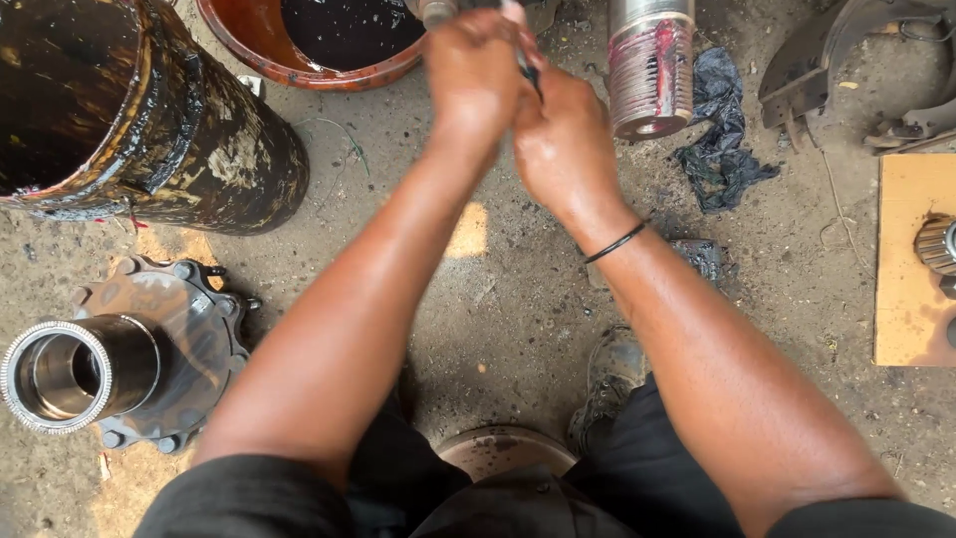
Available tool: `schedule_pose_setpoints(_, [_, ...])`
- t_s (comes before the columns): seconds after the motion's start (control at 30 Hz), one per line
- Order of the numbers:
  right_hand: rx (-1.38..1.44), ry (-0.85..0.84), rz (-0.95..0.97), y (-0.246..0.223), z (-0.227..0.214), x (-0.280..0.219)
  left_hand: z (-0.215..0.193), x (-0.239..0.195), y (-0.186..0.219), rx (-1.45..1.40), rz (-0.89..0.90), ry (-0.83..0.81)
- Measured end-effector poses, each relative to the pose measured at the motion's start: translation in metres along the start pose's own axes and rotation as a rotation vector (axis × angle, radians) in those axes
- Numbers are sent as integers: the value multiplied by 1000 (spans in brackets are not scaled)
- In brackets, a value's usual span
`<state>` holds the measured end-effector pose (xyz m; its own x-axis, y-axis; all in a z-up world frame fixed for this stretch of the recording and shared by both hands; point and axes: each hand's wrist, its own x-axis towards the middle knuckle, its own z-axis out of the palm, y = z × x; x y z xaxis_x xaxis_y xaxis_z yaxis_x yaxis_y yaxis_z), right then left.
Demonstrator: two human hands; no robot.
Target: The person uses a screwdriver to scrape and clean a small metal component, then wipes their hands with a rag. The workspace contains buckets of fluid and various mechanical parts.
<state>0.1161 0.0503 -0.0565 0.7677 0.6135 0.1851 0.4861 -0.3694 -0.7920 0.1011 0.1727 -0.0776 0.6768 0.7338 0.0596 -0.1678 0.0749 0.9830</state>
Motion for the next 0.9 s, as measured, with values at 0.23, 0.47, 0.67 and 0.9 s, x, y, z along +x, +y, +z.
schedule_pose_setpoints(0.23, [-227, 42, 34, 33, -20, -11, 46, 0, -50, -112, -99, -33])
schedule_pose_setpoints(0.47, [-276, 64, 77, 30, -19, -18, 46, -4, -43, -151, -207, -106])
schedule_pose_setpoints(0.67, [-357, 48, 113, 31, -23, -18, 52, 8, -58, -166, -274, -164])
schedule_pose_setpoints(0.9, [-259, -235, 450, 43, -10, -38, 48, -13, -116, 393, -224, -265])
